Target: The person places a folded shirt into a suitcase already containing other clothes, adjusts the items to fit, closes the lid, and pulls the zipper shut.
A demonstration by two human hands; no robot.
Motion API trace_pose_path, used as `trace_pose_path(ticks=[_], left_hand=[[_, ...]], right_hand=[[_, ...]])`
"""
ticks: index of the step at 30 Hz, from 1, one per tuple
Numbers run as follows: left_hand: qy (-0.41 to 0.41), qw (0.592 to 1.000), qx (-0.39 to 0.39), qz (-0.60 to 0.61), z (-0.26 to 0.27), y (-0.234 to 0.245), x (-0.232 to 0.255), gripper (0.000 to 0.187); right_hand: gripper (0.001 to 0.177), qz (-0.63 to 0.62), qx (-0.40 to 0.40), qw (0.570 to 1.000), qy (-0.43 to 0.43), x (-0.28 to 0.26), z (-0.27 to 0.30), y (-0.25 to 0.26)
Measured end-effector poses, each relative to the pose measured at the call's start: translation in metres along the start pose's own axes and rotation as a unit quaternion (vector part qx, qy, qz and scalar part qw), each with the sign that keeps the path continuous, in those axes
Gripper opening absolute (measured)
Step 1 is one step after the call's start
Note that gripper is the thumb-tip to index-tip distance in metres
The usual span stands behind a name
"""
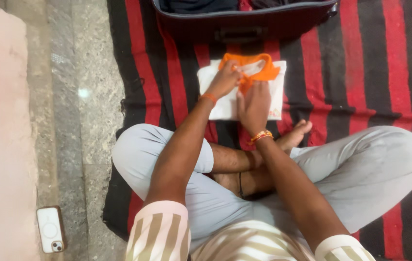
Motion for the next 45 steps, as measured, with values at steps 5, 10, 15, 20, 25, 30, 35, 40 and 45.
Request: trace_pose_path(ticks=[5,10,15,20,25,30,35,40,45], left_hand=[[-0.131,0.98,-0.035,-0.148,0.007,-0.004,0.006,0.051],[-0.061,0.952,-0.002,-0.299,0.032,-0.003,0.079,0.055],[0.025,0.883,0.232,-0.408,0.052,0.027,0.096,0.056],[0.137,0.859,0.152,-0.47,0.068,0.056,0.067,0.073],[0.238,0.921,0.024,-0.308,0.07,0.066,0.057,0.07],[0.186,0.973,0.051,-0.125,0.06,0.063,0.024,0.055],[0.194,0.975,0.102,0.018,0.055,0.065,0.007,0.047],[0.162,0.977,0.141,0.0,0.051,0.062,0.005,0.046],[0.16,0.973,0.12,-0.119,0.051,0.057,0.016,0.043]], right_hand=[[0.051,0.144,-0.073,0.984,0.071,-0.013,0.0,0.008],[0.033,-0.027,-0.075,0.991,-0.106,0.028,-0.024,0.011],[0.04,-0.101,0.115,0.964,-0.215,0.086,-0.036,0.023],[0.068,-0.079,0.072,0.933,-0.344,0.1,-0.034,0.006],[0.065,-0.046,-0.023,0.942,-0.331,0.084,-0.04,0.017],[0.055,-0.238,-0.072,0.884,-0.395,0.09,-0.054,0.009],[0.052,-0.389,-0.159,0.772,-0.477,0.07,-0.06,0.021],[0.04,-0.388,-0.181,0.815,-0.39,0.074,-0.055,0.009],[0.037,-0.403,-0.179,0.82,-0.365,0.075,-0.052,-0.003]])
Point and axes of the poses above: each hand's wrist, its own z-axis away from the middle knuckle, its own y-axis out of the back of the hand, x = y × z, the point moved 1 cm from there along -z, towards the middle knuckle, and after that the axes turned 15 degrees about -y, right-handed, at the moved point
